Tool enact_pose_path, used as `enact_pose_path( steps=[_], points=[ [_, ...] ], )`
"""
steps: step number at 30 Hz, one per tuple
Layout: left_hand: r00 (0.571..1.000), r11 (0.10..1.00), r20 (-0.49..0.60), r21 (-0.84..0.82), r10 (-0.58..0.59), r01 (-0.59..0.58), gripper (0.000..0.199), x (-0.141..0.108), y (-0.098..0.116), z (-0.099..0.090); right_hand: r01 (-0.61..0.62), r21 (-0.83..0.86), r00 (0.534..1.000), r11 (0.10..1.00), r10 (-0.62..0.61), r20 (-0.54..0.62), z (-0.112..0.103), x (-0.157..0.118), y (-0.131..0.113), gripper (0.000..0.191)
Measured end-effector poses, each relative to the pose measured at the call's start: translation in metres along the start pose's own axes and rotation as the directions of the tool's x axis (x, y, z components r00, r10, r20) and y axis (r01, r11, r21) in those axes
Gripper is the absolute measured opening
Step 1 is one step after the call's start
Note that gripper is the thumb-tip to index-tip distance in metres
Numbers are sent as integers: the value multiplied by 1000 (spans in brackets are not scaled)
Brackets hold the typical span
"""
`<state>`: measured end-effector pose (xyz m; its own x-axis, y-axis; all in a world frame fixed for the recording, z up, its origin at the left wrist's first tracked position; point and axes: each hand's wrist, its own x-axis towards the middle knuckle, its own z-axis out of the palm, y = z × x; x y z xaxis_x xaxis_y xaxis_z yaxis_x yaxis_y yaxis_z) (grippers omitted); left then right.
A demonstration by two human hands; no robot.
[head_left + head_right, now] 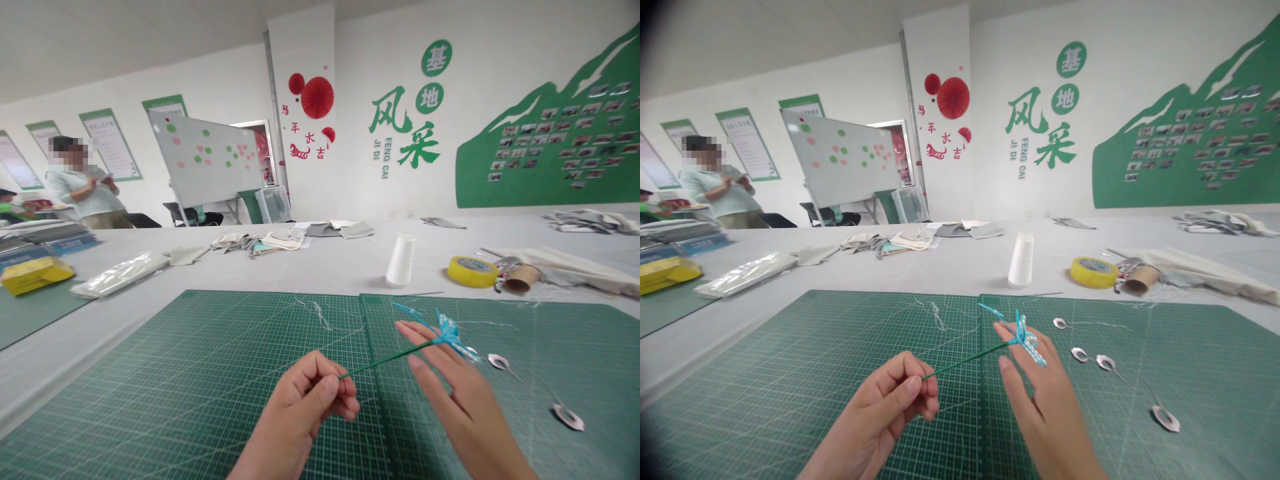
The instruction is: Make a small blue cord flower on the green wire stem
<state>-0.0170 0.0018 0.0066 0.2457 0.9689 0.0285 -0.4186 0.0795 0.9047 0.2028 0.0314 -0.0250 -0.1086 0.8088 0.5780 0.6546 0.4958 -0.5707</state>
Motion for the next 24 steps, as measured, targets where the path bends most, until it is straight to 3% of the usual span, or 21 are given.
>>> enact_pose_path(
  steps=[4, 8, 10, 12, 15, 21, 24],
  points=[
    [998, 999, 53, -20, -29, 30, 27, 4, -14, 3, -20, 299, 985, 954, -33, 171, 13, -14, -25, 40],
    [994, 1000, 111, -20, 3, -1, 26, 7, -22, 4, -182, 488, 951, 854, 27, 308, 31, -22, -39, 35],
    [998, 999, 58, 26, 32, -34, 22, 7, -22, 3, -238, 444, 945, 864, 100, 312, 34, -21, -41, 26],
    [999, 995, 0, 79, 52, -52, 17, 7, -23, 2, -211, 339, 951, 917, 112, 289, 34, -21, -41, 24],
    [998, 991, -29, 122, 55, -51, 13, 7, -27, -1, -93, 219, 958, 971, 27, 287, 33, -22, -42, 27],
    [994, 938, -25, 335, 107, -92, 15, 7, -29, 2, 95, 107, 963, 990, -119, 242, 32, -25, -44, 26],
    [998, 923, -14, 382, 56, -47, 14, 4, -26, 4, 135, 69, 959, 988, -148, 242, 29, -24, -43, 25]
  ],
)
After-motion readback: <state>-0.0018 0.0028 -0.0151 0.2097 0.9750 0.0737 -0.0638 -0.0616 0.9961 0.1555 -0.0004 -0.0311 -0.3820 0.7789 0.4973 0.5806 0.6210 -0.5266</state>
